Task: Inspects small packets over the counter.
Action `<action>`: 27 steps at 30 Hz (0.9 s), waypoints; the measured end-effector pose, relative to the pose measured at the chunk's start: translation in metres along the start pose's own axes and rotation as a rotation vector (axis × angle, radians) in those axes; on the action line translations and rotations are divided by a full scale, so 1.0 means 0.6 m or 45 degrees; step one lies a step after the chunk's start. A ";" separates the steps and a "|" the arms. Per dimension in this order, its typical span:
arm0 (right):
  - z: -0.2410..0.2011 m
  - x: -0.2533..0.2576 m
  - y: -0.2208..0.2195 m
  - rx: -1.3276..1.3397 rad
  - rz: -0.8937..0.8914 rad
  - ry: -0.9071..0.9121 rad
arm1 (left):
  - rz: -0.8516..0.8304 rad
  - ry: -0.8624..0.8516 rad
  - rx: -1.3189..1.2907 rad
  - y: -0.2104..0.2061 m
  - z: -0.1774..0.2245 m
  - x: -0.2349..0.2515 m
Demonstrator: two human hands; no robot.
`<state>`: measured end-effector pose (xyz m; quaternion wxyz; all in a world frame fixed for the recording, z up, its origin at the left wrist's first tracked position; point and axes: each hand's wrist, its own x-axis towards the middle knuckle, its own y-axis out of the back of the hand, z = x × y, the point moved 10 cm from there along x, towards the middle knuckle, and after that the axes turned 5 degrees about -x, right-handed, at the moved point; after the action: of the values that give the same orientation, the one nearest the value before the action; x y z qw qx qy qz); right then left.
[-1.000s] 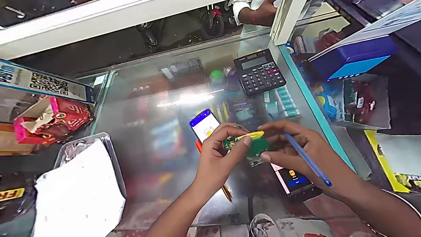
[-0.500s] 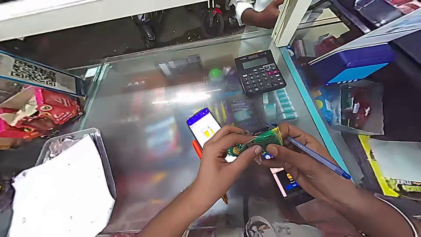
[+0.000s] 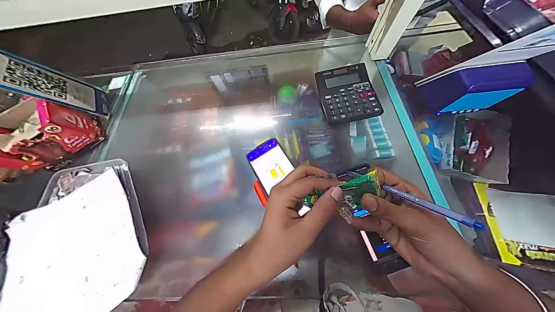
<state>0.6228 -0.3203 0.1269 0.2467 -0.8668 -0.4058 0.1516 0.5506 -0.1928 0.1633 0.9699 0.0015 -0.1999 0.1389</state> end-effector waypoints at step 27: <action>-0.007 -0.006 -0.004 0.041 -0.035 0.049 | -0.015 -0.022 -0.020 0.000 0.012 0.001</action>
<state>0.6210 -0.3233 0.1320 0.2704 -0.8599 -0.4104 0.1381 0.5484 -0.1931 0.1699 0.9690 -0.0037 -0.2092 0.1317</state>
